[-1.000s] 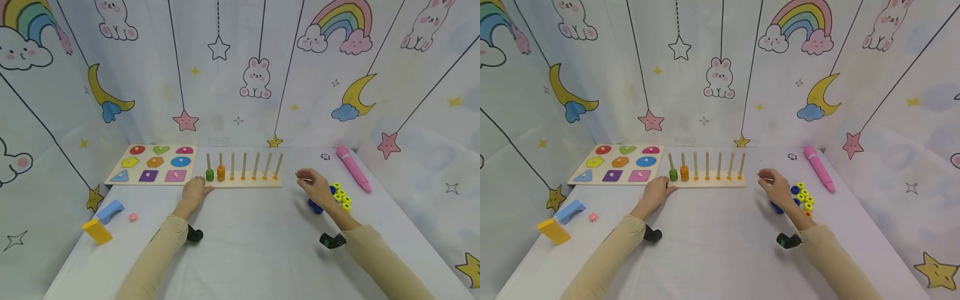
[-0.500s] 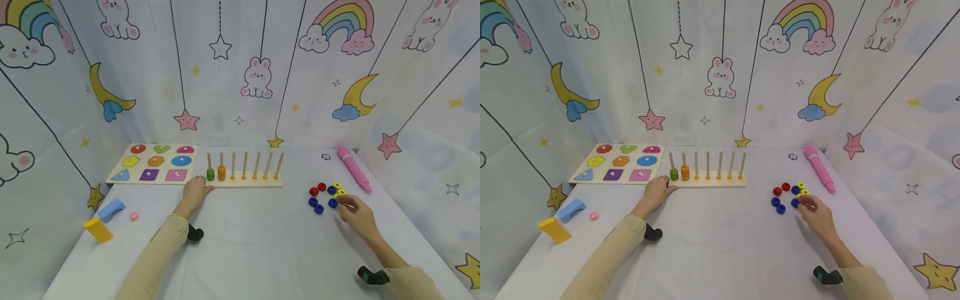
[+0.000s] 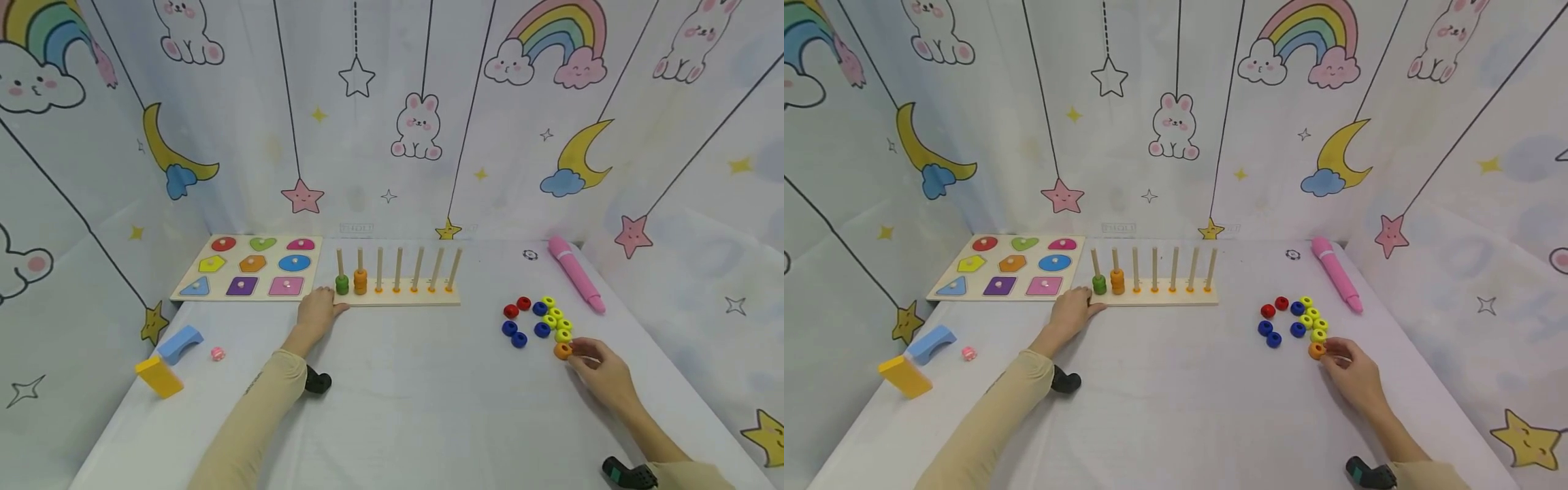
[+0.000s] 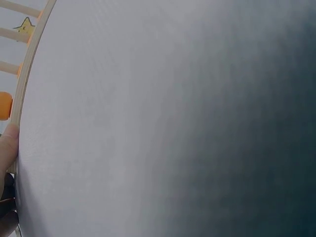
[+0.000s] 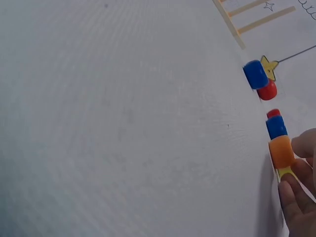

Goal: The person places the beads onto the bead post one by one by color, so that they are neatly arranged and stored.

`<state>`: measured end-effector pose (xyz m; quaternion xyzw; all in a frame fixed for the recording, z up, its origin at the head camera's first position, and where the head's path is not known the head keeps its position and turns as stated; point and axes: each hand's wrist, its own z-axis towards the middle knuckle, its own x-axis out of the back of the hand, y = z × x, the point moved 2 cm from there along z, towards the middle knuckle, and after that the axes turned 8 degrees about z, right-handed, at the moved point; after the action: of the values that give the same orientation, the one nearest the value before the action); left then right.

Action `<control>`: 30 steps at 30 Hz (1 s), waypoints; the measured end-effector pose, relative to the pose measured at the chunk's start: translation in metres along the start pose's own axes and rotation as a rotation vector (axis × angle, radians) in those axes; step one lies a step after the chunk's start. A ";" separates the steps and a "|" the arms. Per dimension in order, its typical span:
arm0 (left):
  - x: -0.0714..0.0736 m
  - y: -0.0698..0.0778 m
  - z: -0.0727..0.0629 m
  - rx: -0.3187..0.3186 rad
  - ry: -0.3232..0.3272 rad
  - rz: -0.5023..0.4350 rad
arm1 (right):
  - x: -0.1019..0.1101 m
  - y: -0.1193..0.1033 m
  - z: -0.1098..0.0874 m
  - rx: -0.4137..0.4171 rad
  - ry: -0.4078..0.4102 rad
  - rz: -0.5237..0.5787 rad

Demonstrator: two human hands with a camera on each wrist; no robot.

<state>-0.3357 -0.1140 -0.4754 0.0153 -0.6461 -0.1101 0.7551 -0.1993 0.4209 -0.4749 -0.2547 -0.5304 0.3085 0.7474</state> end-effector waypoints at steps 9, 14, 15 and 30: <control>0.001 -0.001 0.000 -0.003 0.033 -0.004 | -0.012 -0.007 0.015 0.041 -0.054 -0.057; 0.000 0.000 0.000 -0.007 0.007 -0.006 | -0.020 -0.016 0.021 0.073 -0.033 -0.049; -0.001 0.001 0.000 -0.007 0.003 -0.006 | -0.022 -0.019 0.022 0.077 -0.032 -0.037; 0.001 0.001 0.000 -0.007 -0.001 0.002 | -0.094 -0.151 0.095 0.353 -0.108 0.304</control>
<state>-0.3359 -0.1134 -0.4744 0.0118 -0.6462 -0.1116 0.7548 -0.2839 0.2547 -0.3989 -0.1801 -0.4627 0.5188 0.6959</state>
